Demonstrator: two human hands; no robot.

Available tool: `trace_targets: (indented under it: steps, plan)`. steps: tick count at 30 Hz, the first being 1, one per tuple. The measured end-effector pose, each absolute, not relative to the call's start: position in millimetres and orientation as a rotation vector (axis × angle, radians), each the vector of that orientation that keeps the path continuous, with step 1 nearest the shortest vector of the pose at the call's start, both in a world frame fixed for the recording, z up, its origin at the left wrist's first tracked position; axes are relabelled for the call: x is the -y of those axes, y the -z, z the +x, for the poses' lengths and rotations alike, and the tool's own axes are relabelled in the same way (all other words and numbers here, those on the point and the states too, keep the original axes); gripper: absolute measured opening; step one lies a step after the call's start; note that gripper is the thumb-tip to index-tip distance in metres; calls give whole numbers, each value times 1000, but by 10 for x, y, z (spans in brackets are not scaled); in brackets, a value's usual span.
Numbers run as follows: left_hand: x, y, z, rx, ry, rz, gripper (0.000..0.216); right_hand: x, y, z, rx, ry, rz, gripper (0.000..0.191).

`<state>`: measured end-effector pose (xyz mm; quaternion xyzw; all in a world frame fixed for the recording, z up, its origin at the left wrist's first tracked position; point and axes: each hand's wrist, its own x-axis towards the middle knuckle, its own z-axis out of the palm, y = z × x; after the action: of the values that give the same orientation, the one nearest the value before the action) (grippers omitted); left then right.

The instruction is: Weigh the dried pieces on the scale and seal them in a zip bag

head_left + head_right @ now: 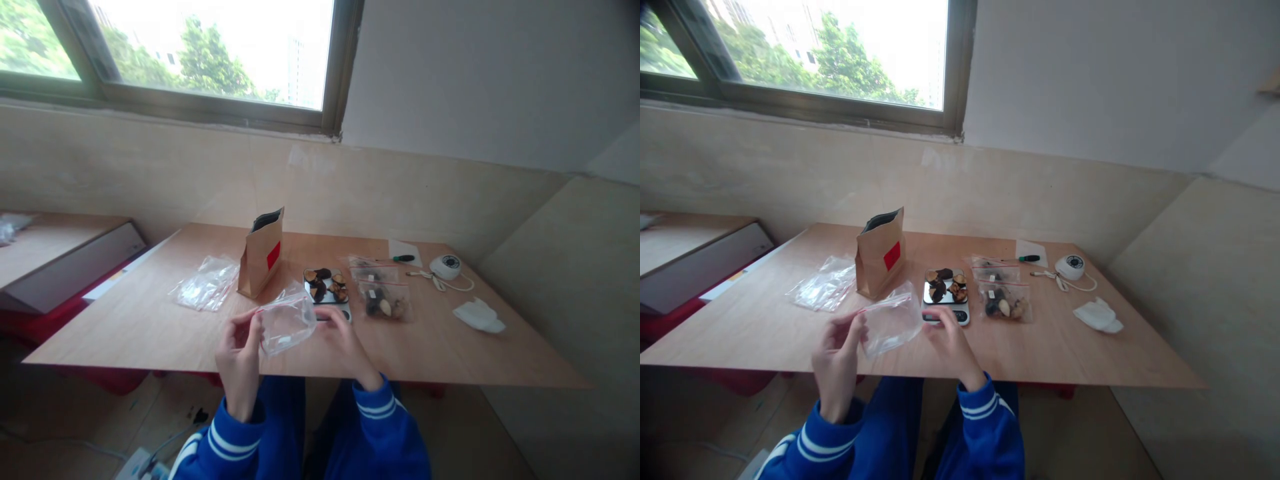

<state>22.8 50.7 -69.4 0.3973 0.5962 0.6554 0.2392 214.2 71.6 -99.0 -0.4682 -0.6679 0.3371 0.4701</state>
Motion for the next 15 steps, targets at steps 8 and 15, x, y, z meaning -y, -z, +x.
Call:
trace_targets:
  steps: [8, 15]
  plan:
    - [-726, 690, 286, -1770, -1818, 1578, 14, -1705, 1364, 2773, 1855, -394, -1474, 54]
    - [-916, 652, 289, -1619, -1842, 1664, 12, -1969, 1537, 2772, 2010, -295, -1512, 43]
